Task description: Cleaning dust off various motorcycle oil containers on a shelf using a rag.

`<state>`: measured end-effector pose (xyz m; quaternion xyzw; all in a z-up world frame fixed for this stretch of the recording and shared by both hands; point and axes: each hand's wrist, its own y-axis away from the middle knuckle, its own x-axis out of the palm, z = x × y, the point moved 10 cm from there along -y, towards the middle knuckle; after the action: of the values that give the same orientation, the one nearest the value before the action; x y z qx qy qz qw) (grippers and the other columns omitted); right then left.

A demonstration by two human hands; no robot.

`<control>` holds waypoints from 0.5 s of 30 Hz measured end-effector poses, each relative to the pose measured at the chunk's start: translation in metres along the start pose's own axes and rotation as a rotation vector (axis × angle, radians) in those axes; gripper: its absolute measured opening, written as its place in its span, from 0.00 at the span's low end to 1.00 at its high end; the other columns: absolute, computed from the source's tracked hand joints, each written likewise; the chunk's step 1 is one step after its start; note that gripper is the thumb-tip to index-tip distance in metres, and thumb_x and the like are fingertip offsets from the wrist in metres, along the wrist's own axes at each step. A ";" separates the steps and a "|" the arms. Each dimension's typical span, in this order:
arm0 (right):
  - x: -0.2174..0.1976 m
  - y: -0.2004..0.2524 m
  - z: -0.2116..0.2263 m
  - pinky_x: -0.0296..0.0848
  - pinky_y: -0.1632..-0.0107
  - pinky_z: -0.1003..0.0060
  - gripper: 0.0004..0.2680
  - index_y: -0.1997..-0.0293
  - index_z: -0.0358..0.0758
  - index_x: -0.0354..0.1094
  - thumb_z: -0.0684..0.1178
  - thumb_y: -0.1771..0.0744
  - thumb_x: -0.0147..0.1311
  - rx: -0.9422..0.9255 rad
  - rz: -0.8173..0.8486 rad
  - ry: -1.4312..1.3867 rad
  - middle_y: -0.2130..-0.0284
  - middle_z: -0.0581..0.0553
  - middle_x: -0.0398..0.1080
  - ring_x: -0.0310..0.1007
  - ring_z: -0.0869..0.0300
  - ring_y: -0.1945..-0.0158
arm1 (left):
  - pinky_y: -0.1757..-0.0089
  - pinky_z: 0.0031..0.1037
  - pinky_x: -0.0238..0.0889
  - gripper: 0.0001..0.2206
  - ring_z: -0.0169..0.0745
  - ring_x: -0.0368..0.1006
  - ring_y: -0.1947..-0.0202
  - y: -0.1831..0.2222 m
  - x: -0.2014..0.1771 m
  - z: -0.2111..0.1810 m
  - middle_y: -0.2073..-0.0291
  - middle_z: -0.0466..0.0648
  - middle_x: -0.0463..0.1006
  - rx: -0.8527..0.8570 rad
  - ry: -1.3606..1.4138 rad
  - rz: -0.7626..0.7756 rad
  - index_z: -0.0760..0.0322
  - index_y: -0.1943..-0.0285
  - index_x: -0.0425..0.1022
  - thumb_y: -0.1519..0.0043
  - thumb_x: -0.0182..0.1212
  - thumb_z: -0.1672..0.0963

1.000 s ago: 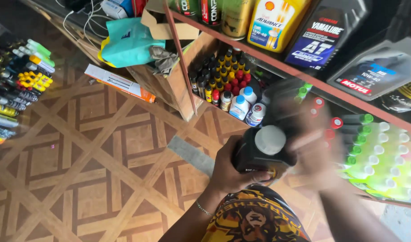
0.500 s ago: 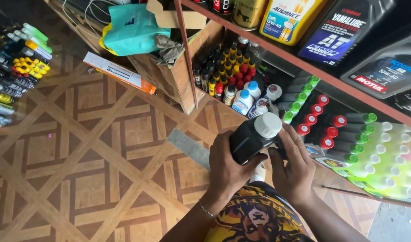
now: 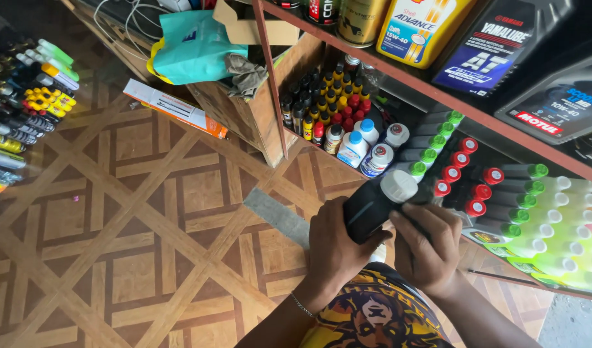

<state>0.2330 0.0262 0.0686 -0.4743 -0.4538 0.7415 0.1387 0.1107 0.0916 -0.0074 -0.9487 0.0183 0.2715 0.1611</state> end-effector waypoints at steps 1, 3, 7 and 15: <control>-0.001 -0.004 0.004 0.70 0.48 0.53 0.11 0.53 0.31 0.75 0.30 0.38 0.60 -0.003 -0.002 -0.005 0.51 0.34 0.70 0.69 0.45 0.51 | 0.61 0.41 0.65 0.30 0.54 0.72 0.66 0.002 -0.001 0.002 0.64 0.54 0.73 -0.001 -0.004 -0.005 0.67 0.51 0.68 0.50 0.76 0.45; 0.007 -0.013 0.011 0.71 0.47 0.54 0.11 0.51 0.31 0.76 0.34 0.37 0.61 -0.005 0.107 0.014 0.51 0.35 0.70 0.69 0.46 0.49 | 0.59 0.43 0.65 0.30 0.56 0.72 0.64 0.004 0.005 0.004 0.61 0.56 0.72 0.022 -0.003 0.038 0.69 0.47 0.66 0.49 0.76 0.49; 0.028 -0.042 0.034 0.69 0.42 0.53 0.16 0.44 0.29 0.71 0.41 0.37 0.56 -0.095 0.308 0.049 0.47 0.36 0.72 0.71 0.47 0.44 | 0.61 0.43 0.61 0.25 0.58 0.70 0.62 0.009 0.006 -0.005 0.60 0.55 0.74 0.100 -0.060 -0.001 0.64 0.45 0.69 0.52 0.67 0.56; 0.055 -0.063 0.023 0.72 0.46 0.59 0.08 0.56 0.37 0.70 0.43 0.37 0.55 -0.118 0.437 0.272 0.56 0.43 0.75 0.77 0.53 0.52 | 0.63 0.44 0.63 0.26 0.58 0.71 0.65 0.012 0.013 0.002 0.62 0.57 0.74 0.057 -0.047 0.099 0.71 0.47 0.69 0.52 0.69 0.54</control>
<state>0.1720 0.0833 0.0908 -0.6636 -0.3604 0.6555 0.0072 0.1189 0.0821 -0.0193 -0.9350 0.0691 0.3008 0.1749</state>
